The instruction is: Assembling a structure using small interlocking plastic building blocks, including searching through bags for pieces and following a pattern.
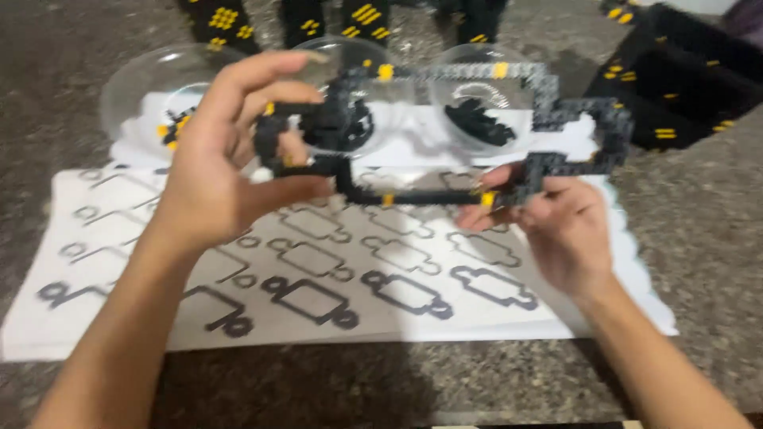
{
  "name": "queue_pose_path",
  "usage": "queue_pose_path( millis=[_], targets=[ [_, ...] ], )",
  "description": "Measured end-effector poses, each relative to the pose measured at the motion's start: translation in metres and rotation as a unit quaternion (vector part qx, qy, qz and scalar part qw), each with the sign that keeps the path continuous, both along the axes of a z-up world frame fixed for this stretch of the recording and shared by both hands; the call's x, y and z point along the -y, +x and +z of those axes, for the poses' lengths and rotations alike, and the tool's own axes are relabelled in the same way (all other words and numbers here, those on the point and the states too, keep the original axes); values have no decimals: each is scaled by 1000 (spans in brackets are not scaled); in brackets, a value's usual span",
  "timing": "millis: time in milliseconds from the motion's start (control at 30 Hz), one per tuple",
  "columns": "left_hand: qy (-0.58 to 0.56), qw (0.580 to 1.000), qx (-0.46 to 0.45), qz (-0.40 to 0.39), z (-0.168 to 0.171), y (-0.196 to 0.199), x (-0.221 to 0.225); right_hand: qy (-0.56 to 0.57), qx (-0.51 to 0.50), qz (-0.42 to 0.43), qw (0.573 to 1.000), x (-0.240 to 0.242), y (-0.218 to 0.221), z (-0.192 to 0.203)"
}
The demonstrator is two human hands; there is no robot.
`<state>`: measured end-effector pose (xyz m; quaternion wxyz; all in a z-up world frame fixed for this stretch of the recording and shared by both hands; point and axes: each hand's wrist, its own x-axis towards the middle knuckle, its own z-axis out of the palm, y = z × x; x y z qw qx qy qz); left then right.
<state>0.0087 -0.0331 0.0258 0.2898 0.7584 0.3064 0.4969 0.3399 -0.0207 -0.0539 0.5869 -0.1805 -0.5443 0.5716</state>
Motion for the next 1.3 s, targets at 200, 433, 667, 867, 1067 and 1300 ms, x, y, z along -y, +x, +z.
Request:
queue_pose_path(
  millis=[200, 433, 667, 867, 1067, 1300],
  targets=[
    [-53, 998, 25, -8, 2, 0, 0, 10, 93, 5, 996, 10, -22, 36],
    [-65, 998, 2, 14, 0, 8, 2, -7, 75, -51, 996, 17, -26, 37],
    [-59, 998, 13, 6, -6, 13, -2, -15, 113, -86, 990, 18, -27, 45],
    [-94, 994, 16, -44, -3, 12, -5, -73, 67, -95, 991, 12, -26, 41],
    [-224, 929, -293, 40, -16, 21, -13, -81, -1, -52, 995, 11, -19, 48],
    [-64, 887, -453, 61, -36, 10, -19, -108, -11, -7, 994, 6, -16, 37]
  ],
)
